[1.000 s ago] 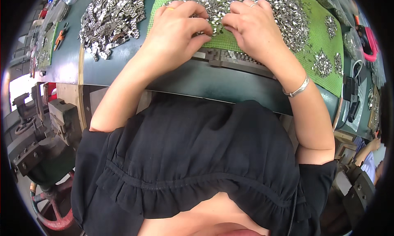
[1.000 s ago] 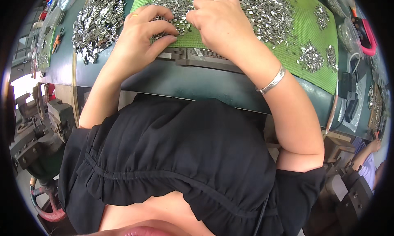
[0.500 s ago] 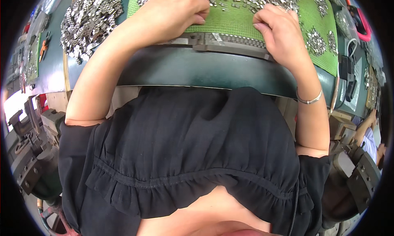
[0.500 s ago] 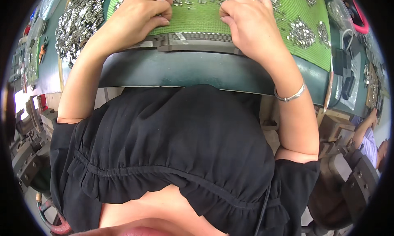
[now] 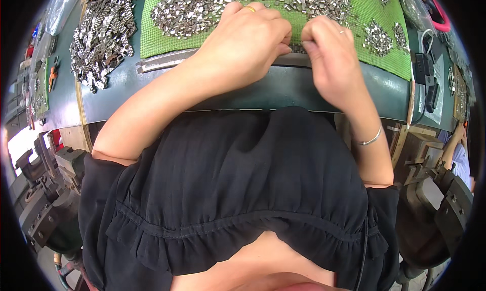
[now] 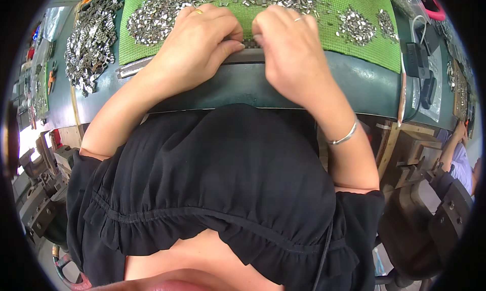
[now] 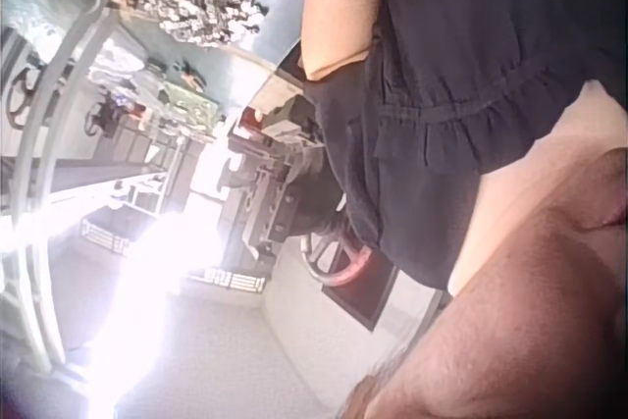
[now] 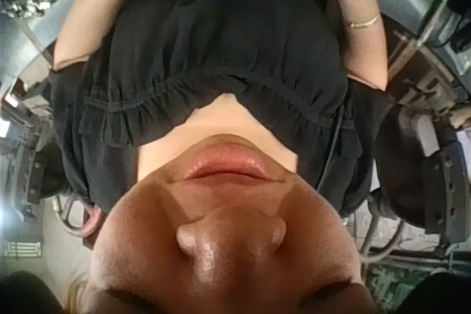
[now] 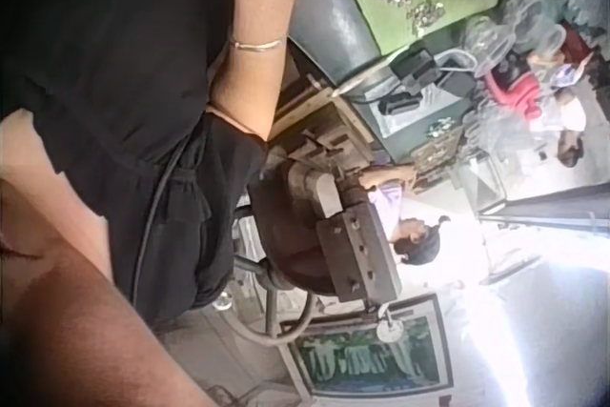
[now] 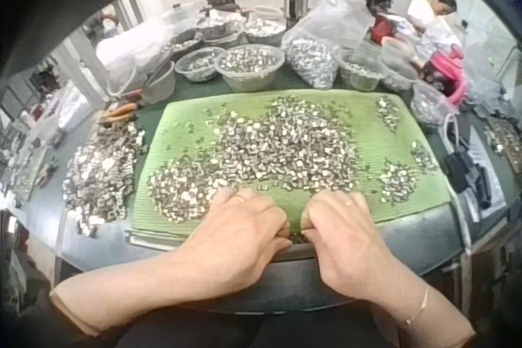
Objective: Placing small metal components into a guide and using a manual press to secure them.
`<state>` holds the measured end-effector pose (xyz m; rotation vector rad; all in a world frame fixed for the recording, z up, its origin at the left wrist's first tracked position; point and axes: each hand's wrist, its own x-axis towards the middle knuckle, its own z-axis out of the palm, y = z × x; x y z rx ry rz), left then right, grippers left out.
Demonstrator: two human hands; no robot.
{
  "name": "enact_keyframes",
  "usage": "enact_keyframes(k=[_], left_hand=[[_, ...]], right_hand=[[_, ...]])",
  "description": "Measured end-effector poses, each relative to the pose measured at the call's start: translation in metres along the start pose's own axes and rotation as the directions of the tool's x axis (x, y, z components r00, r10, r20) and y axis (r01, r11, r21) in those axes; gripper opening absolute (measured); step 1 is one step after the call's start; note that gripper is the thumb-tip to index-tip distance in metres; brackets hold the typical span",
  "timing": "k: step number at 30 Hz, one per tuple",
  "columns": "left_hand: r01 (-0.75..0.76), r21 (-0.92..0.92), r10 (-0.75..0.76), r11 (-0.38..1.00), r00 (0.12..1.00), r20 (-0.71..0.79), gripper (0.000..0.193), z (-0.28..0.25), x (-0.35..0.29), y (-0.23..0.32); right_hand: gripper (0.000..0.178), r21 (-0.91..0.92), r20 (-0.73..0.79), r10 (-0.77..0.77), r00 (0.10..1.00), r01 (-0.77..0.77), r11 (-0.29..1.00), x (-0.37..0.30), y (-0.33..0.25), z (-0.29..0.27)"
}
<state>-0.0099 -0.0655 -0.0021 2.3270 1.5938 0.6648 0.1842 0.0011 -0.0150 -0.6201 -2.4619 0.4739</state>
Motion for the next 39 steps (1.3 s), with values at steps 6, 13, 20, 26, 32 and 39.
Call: enact_keyframes(k=[6,13,20,26,32,39], left_hand=[[-0.063,0.061,0.067,0.996,0.995,-0.071,0.011,0.001,-0.004,0.003],[-0.07,0.048,0.073,0.996,0.995,-0.061,0.016,-0.003,-0.013,0.004],[0.023,-0.1,-0.027,0.995,0.999,-0.041,0.017,-0.01,-0.013,0.002],[0.117,-0.113,-0.124,0.987,0.991,-0.055,0.015,-0.003,-0.005,0.003],[0.063,0.044,-0.06,0.997,0.997,-0.057,0.016,0.001,0.002,0.005],[-0.225,0.115,0.231,0.968,0.972,-0.038,0.011,0.007,0.068,0.033]], right_hand=[[0.015,-0.038,-0.087,-0.004,0.996,0.001,0.999,-0.008,-0.008,0.016],[0.016,-0.123,-0.076,-0.02,0.997,0.011,0.992,-0.006,-0.012,0.019],[0.014,-0.354,0.097,0.016,0.995,0.019,0.935,0.004,-0.028,0.008],[0.009,0.079,0.115,0.163,0.98,-0.172,0.982,0.012,-0.011,-0.002],[0.009,-0.054,-0.452,0.174,0.875,-0.221,0.974,-0.036,0.039,-0.033],[0.014,-0.326,-0.362,0.152,0.92,-0.278,0.904,-0.064,0.06,-0.04]])
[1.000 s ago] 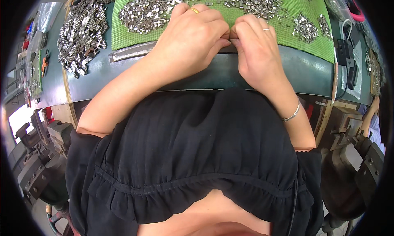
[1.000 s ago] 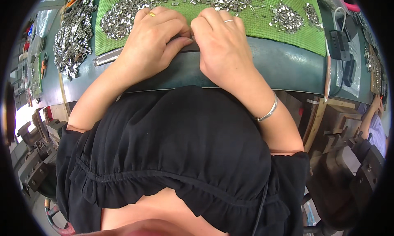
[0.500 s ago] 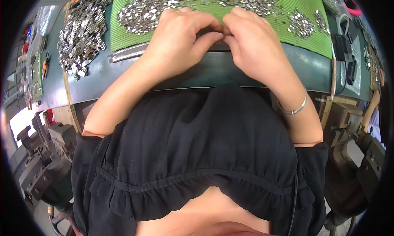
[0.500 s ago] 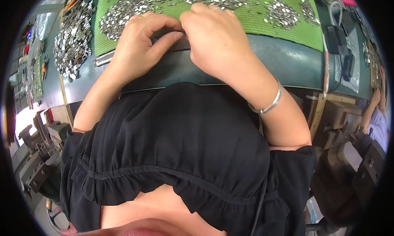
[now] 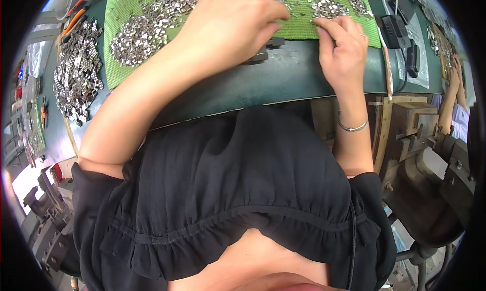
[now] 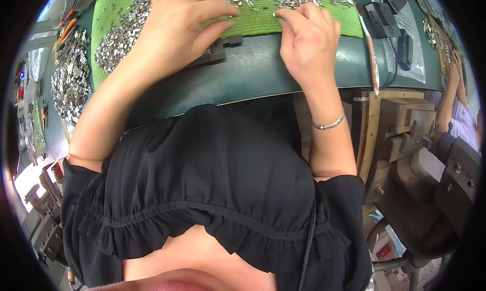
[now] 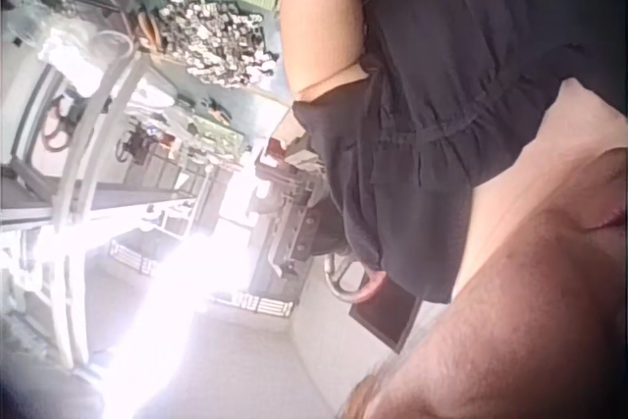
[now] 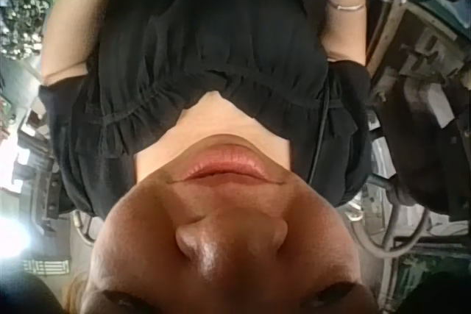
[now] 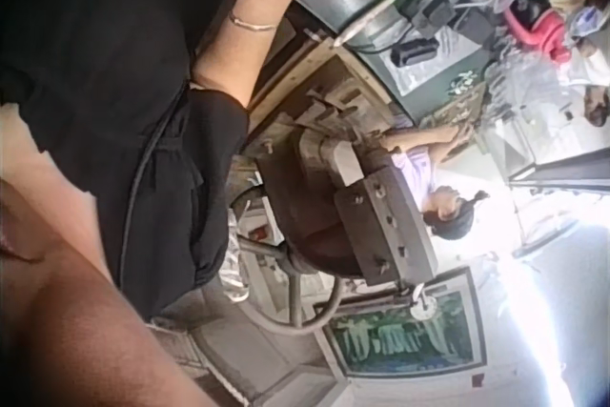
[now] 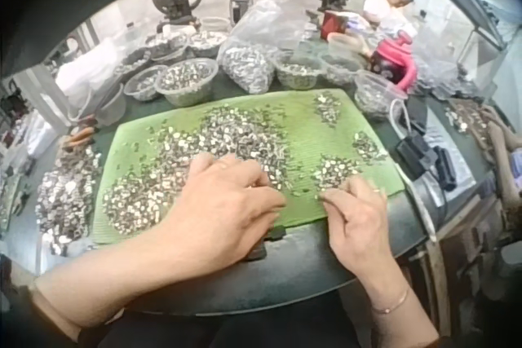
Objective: Placing small metal components into a guide and using a manual press to secure them.
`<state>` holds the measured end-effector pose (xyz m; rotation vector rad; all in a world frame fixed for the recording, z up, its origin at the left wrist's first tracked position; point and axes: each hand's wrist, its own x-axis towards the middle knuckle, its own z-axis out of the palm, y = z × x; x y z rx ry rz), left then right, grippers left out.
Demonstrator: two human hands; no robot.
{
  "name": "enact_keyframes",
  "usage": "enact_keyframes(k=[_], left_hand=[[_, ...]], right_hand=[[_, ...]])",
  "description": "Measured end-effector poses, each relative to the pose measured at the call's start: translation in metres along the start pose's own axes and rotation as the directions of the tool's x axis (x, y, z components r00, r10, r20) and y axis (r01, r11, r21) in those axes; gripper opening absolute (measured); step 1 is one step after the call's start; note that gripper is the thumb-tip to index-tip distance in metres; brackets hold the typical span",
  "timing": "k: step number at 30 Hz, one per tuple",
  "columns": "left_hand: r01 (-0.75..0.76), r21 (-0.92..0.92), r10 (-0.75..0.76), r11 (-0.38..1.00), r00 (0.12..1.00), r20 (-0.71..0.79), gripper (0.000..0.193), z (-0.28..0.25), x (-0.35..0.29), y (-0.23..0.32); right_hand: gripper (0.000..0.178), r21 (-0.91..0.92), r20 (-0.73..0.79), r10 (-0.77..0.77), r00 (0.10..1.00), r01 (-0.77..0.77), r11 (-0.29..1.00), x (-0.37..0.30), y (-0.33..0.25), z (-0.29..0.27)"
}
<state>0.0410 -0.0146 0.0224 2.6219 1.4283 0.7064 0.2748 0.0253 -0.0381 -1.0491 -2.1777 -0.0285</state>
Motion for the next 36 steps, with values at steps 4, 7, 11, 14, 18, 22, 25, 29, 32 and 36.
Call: enact_keyframes(k=[4,7,11,14,18,22,25,29,32,36], left_hand=[[-0.115,0.078,0.113,0.99,0.993,0.028,0.013,0.032,0.042,0.004],[-0.113,0.128,0.104,0.985,0.992,0.071,0.015,0.043,0.056,0.007],[-0.078,0.061,0.07,0.995,0.99,0.12,0.015,0.049,0.064,0.005],[-0.092,0.038,0.088,0.995,0.99,0.11,0.014,0.049,0.063,0.002],[-0.12,0.034,0.116,0.992,0.987,0.111,0.013,0.045,0.06,0.0],[-0.177,0.055,0.173,0.983,0.982,0.07,0.011,0.043,0.056,0.0],[-0.171,0.057,0.166,0.984,0.983,0.08,0.011,0.041,0.054,0.001],[-0.095,0.064,0.092,0.993,0.995,0.05,0.011,0.044,0.054,0.008],[-0.024,0.146,0.022,0.989,1.0,0.011,0.011,0.054,0.053,0.017],[0.108,0.166,-0.107,0.98,0.994,-0.019,0.012,0.064,0.053,0.025]], right_hand=[[0.016,0.04,-0.085,0.064,0.994,-0.061,0.997,-0.007,0.008,-0.003],[0.019,0.056,-0.062,0.057,0.996,-0.054,0.997,-0.01,0.011,-0.004],[0.02,-0.025,-0.016,0.031,0.999,-0.031,0.999,-0.008,0.004,-0.004],[0.02,-0.044,-0.01,0.024,1.0,-0.024,0.999,-0.009,0.004,-0.005],[0.019,0.085,-0.069,0.066,0.995,-0.06,0.995,-0.012,0.008,-0.007],[0.018,0.15,-0.083,0.111,0.99,-0.097,0.984,-0.012,0.01,-0.006],[0.017,0.125,-0.087,0.084,0.993,-0.073,0.99,-0.012,0.009,-0.005],[0.011,0.096,-0.097,0.062,0.993,-0.052,0.994,-0.008,0.01,-0.003],[0.008,0.001,-0.068,0.026,0.997,-0.026,1.0,0.0,0.008,0.002],[0.005,-0.14,0.028,0.013,1.0,-0.009,0.99,0.008,0.0,0.0]])
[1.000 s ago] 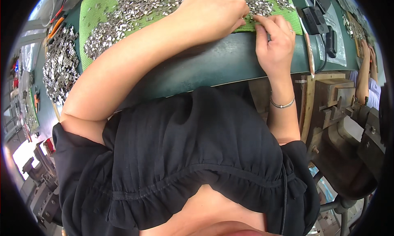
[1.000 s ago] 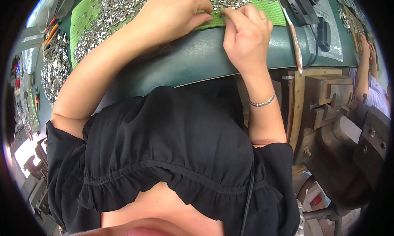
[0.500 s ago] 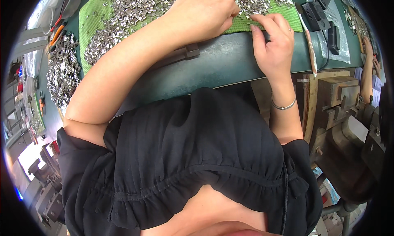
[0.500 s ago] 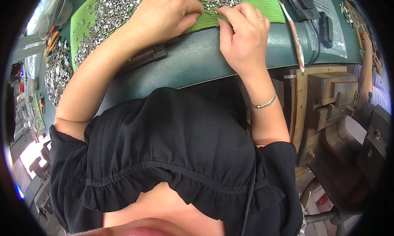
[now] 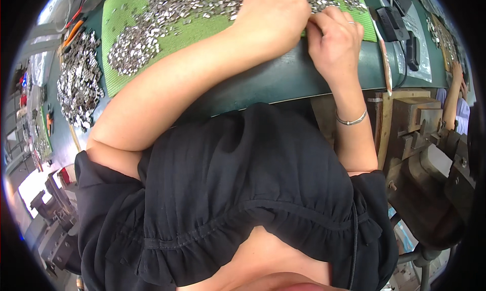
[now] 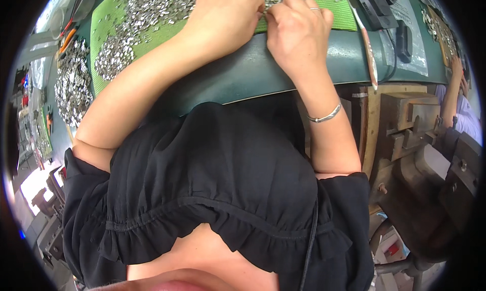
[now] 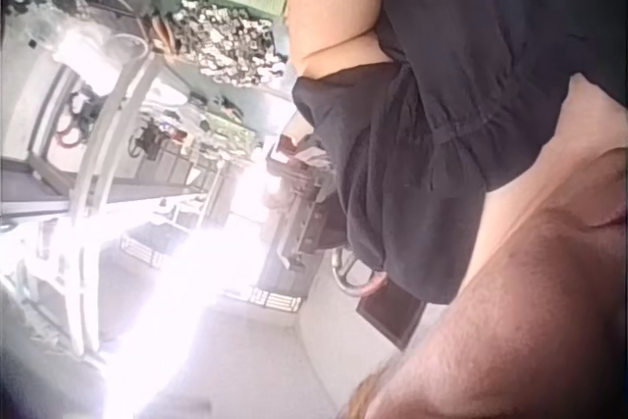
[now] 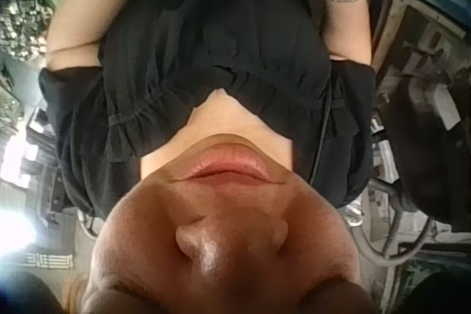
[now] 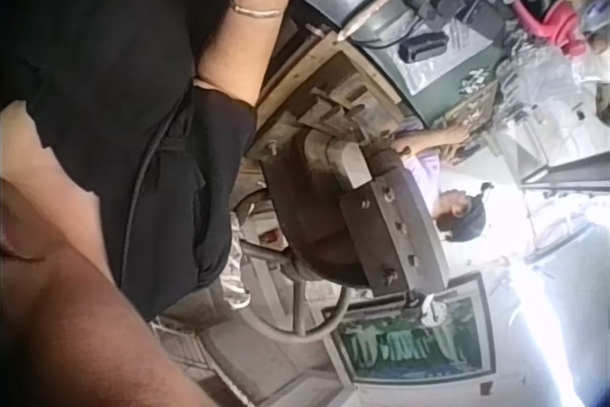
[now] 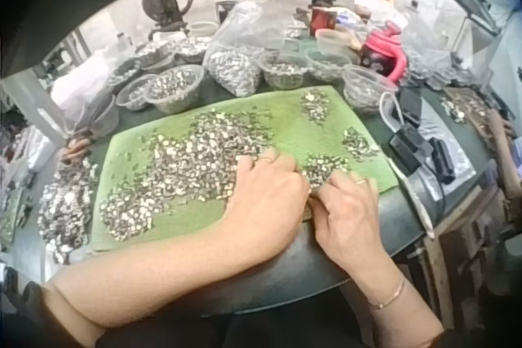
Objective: Placing small metal components into a guide and using a manual press to secure them.
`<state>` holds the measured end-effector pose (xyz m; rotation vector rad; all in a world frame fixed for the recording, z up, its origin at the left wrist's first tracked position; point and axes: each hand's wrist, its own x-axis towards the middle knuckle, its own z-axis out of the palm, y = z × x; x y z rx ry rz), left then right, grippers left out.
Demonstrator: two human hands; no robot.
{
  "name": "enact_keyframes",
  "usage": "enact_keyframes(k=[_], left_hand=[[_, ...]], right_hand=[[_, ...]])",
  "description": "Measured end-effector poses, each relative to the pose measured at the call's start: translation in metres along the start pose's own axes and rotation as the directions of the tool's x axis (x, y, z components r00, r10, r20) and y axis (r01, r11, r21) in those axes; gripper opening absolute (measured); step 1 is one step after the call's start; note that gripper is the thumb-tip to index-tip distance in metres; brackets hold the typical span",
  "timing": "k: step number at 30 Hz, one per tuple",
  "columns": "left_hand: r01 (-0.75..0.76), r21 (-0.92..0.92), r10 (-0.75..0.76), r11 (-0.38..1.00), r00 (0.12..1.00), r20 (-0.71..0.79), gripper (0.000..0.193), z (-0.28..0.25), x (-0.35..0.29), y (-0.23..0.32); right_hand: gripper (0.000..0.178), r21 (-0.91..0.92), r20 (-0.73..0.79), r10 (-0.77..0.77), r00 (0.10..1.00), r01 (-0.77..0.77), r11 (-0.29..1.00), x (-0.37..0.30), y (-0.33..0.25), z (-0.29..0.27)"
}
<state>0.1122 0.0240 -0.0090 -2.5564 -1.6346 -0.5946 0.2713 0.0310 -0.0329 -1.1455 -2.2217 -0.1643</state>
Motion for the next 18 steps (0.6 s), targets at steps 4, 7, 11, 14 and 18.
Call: enact_keyframes(k=[4,7,11,14,18], left_hand=[[0.053,-0.098,-0.05,0.994,0.998,0.028,0.012,-0.006,-0.004,-0.005],[0.075,-0.152,-0.083,0.986,0.996,-0.045,0.009,-0.032,-0.019,-0.025],[0.167,-0.33,-0.158,0.929,0.986,0.053,0.01,-0.072,-0.065,-0.055],[0.115,-0.275,-0.112,0.955,0.993,0.026,0.011,-0.073,-0.104,-0.059],[0.153,-0.231,-0.153,0.961,0.988,0.021,0.009,-0.058,-0.12,-0.05]], right_hand=[[0.006,-0.028,0.136,0.038,0.99,-0.034,0.999,0.003,0.008,-0.002],[0.006,-0.057,0.244,0.036,0.969,-0.022,0.998,0.01,0.004,-0.002],[0.004,-0.094,0.294,0.025,0.956,0.003,0.996,0.011,0.007,-0.01],[0.006,-0.003,0.225,-0.105,0.969,0.108,0.994,0.013,-0.006,-0.011],[0.011,0.413,0.14,-0.322,0.936,0.24,0.879,0.02,-0.061,-0.008]])
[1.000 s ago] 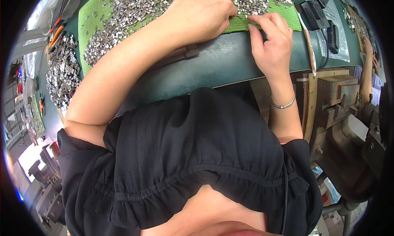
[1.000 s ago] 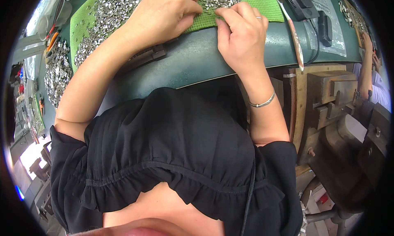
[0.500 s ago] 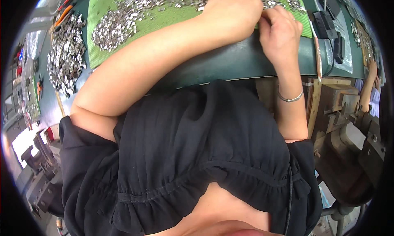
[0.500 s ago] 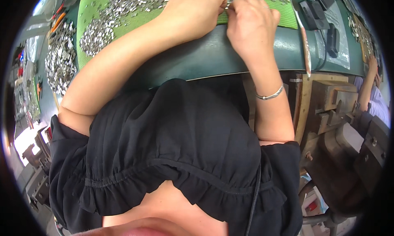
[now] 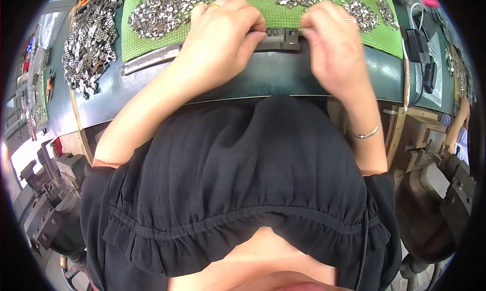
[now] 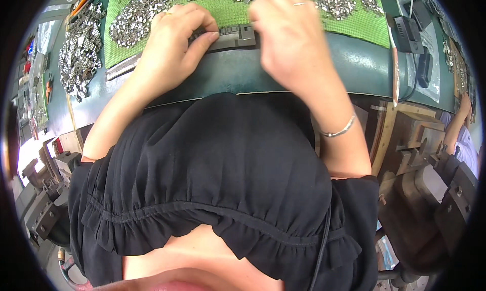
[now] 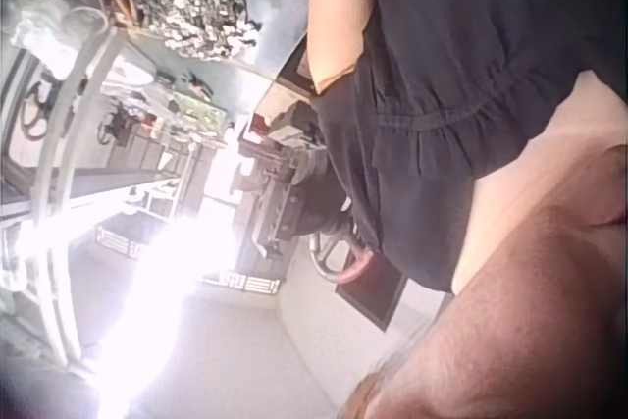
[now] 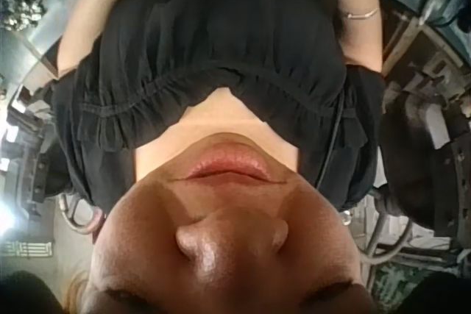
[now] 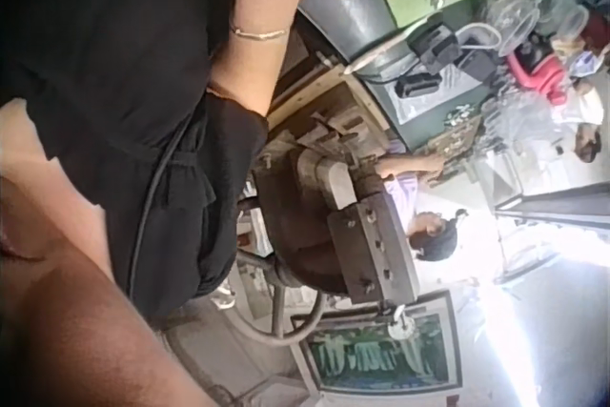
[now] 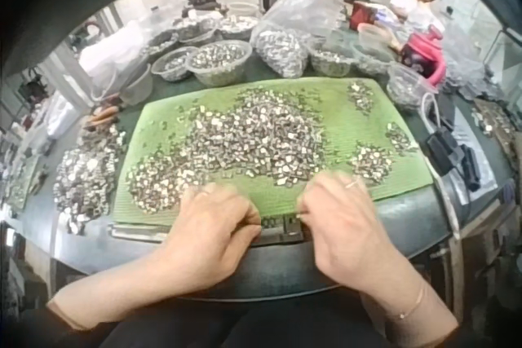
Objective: Placing small metal components into a guide and using a manual press to secure them.
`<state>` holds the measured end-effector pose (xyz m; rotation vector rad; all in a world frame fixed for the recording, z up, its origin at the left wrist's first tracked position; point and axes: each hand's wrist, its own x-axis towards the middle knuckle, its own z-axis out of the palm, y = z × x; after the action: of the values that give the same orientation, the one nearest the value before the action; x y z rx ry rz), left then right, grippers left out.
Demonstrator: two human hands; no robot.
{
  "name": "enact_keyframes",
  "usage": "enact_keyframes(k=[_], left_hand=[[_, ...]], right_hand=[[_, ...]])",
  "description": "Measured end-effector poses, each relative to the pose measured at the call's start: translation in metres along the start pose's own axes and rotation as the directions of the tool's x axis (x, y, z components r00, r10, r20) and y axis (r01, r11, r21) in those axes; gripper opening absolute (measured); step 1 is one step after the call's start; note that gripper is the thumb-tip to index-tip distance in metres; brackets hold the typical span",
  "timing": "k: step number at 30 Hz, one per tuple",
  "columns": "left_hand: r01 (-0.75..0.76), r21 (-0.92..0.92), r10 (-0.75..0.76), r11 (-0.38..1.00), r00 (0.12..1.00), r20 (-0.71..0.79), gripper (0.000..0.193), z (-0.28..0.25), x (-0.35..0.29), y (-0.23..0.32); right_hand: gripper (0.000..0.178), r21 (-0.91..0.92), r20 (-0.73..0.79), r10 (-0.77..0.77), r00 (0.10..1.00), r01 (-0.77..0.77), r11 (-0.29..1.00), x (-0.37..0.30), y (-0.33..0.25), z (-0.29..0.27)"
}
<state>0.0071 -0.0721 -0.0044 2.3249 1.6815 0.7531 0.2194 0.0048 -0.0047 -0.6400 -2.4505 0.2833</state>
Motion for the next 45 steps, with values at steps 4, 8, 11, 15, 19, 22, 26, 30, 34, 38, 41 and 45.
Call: enact_keyframes(k=[4,8,11,15,19,22,26,30,34,38,41,45], left_hand=[[-0.03,0.013,0.03,0.999,0.999,0.023,0.008,0.0,0.001,-0.001],[-0.257,0.139,0.26,0.956,0.966,-0.008,0.016,-0.005,-0.002,-0.006],[-0.295,0.097,0.299,0.951,0.954,-0.027,0.022,-0.006,-0.007,-0.009],[-0.244,0.032,0.246,0.969,0.966,-0.086,0.016,-0.006,-0.006,-0.011],[-0.159,-0.048,0.154,0.986,0.984,-0.089,0.014,-0.009,-0.001,-0.014],[-0.212,-0.022,0.206,0.977,0.964,-0.168,0.015,-0.008,0.023,-0.016],[-0.302,-0.029,0.299,0.953,0.952,-0.065,0.014,-0.005,0.07,-0.004],[-0.411,0.093,0.409,0.907,0.911,0.043,0.008,0.026,0.103,0.024],[-0.47,0.205,0.453,0.858,0.882,0.13,0.012,0.056,0.123,0.034],[-0.479,0.215,0.448,0.851,0.876,0.18,0.014,0.055,0.127,0.041],[-0.517,0.279,0.485,0.809,0.856,0.178,0.014,0.051,0.125,0.042],[-0.546,0.332,0.492,0.769,0.838,0.236,0.014,0.041,0.119,0.043]], right_hand=[[0.012,0.069,0.006,-0.002,1.0,0.001,0.998,0.006,-0.022,0.021],[0.01,-0.068,0.045,0.043,0.998,-0.04,0.997,0.007,-0.028,0.024],[0.005,-0.214,0.053,0.064,0.997,-0.051,0.976,0.01,-0.032,0.025],[0.007,-0.27,0.073,0.072,0.995,-0.049,0.961,0.014,-0.037,0.025],[0.006,-0.138,0.044,0.124,0.991,-0.117,0.983,0.011,-0.031,0.027],[0.009,0.086,-0.009,0.203,0.979,-0.201,0.976,0.005,-0.022,0.029],[0.009,0.204,-0.261,0.232,0.937,-0.181,0.962,-0.011,-0.006,0.017],[0.011,-0.08,-0.508,0.249,0.825,-0.332,0.94,-0.046,0.053,-0.018],[0.021,-0.364,-0.49,0.299,0.819,-0.504,0.784,-0.078,0.107,-0.048],[0.021,-0.445,-0.379,0.312,0.871,-0.467,0.764,-0.077,0.13,-0.053],[0.017,-0.478,-0.317,0.296,0.901,-0.422,0.77,-0.068,0.13,-0.054],[0.015,-0.513,-0.261,0.329,0.907,-0.419,0.749,-0.062,0.131,-0.053]])
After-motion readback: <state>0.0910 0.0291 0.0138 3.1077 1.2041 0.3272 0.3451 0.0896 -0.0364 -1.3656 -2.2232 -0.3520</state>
